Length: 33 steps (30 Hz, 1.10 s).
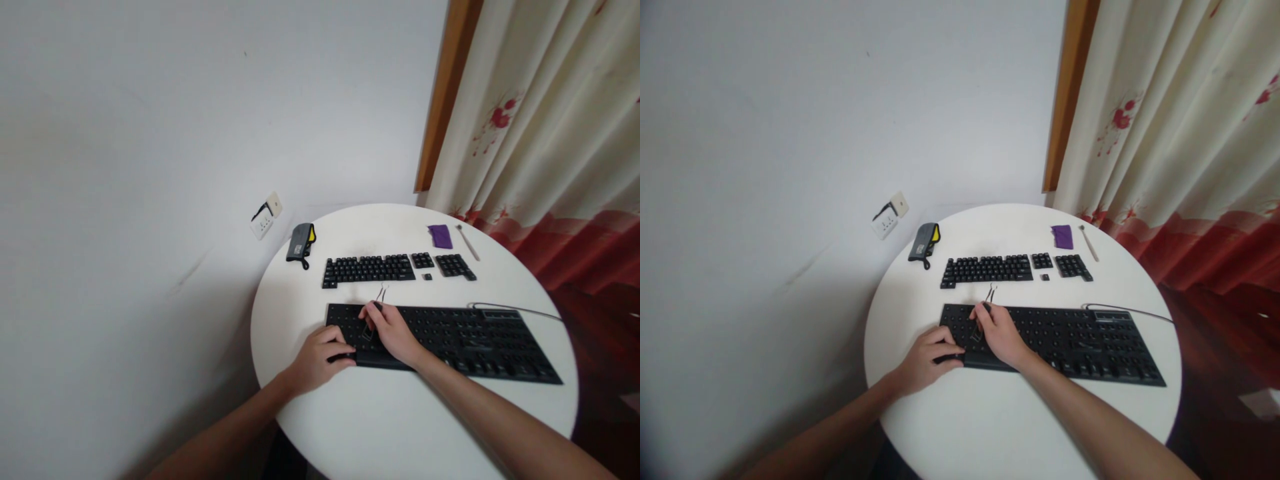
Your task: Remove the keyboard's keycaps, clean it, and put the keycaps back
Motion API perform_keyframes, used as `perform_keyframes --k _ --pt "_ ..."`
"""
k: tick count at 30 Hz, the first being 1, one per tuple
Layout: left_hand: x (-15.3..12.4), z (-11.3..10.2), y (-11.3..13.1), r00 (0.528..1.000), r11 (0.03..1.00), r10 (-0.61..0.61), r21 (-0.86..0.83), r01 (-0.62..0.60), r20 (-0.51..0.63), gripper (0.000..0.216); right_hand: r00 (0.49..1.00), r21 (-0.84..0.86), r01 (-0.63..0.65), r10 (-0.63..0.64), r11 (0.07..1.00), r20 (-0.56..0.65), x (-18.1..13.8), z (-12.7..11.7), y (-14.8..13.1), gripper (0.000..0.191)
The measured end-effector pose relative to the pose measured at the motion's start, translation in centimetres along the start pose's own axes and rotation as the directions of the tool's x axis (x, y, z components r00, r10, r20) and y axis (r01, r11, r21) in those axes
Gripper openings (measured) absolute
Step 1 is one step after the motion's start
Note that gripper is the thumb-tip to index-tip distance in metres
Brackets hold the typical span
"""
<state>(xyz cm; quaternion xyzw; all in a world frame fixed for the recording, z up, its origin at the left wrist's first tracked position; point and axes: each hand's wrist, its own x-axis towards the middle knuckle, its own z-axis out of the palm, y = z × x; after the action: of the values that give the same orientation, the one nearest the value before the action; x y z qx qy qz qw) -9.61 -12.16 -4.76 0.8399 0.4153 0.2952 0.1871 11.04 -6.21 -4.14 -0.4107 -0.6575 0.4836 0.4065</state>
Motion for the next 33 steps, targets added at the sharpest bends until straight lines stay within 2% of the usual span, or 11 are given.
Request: perform_keyframes --k 5,7,9,11,13,15,18,27,33 --pt "0.4 -0.3 -0.2 0.988 0.985 -0.119 -0.135 0.105 -0.096 0.015 1.000 0.003 -0.006 0.006 1.000 0.010 0.0 0.0 -0.1 0.043" --pt "1.4 -1.2 -0.7 0.970 0.986 -0.141 -0.112 0.121 -0.199 0.014 1.000 0.003 0.000 0.000 1.000 0.010 0.1 0.0 -0.1 0.042" --pt "3.2 -2.3 -1.6 0.928 0.988 -0.151 -0.052 0.142 -0.339 0.017 1.000 0.006 0.003 -0.003 1.000 0.009 0.1 0.0 0.0 0.042" --pt "5.4 -3.2 -2.9 0.903 0.987 -0.131 0.031 0.157 -0.408 0.025 1.000 0.009 0.003 -0.003 1.000 0.006 0.1 0.1 0.2 0.042" --pt "7.6 -3.5 -4.3 0.921 0.984 -0.081 0.116 0.134 -0.380 0.022 1.000 0.011 0.000 0.000 1.000 0.000 0.1 0.1 0.3 0.042" --pt "9.1 -3.4 -5.6 0.958 0.973 -0.050 0.201 0.110 -0.282 0.014 1.000 0.012 -0.003 0.003 1.000 -0.006 0.1 0.1 0.4 0.042" --pt "10.1 -2.5 -7.0 0.980 0.951 -0.067 0.284 0.119 -0.186 0.012 1.000 0.021 -0.009 0.009 1.000 -0.005 0.1 0.1 0.4 0.042" --pt "9.7 -1.6 -8.1 0.945 0.910 -0.132 0.341 0.235 -0.299 0.020 1.000 0.027 -0.016 0.016 0.999 0.006 0.1 0.0 0.2 0.041" --pt "9.8 -1.4 -8.1 0.919 0.890 -0.176 0.342 0.302 -0.353 0.039 1.000 0.029 -0.026 0.026 0.999 0.007 0.1 0.0 0.1 0.041"
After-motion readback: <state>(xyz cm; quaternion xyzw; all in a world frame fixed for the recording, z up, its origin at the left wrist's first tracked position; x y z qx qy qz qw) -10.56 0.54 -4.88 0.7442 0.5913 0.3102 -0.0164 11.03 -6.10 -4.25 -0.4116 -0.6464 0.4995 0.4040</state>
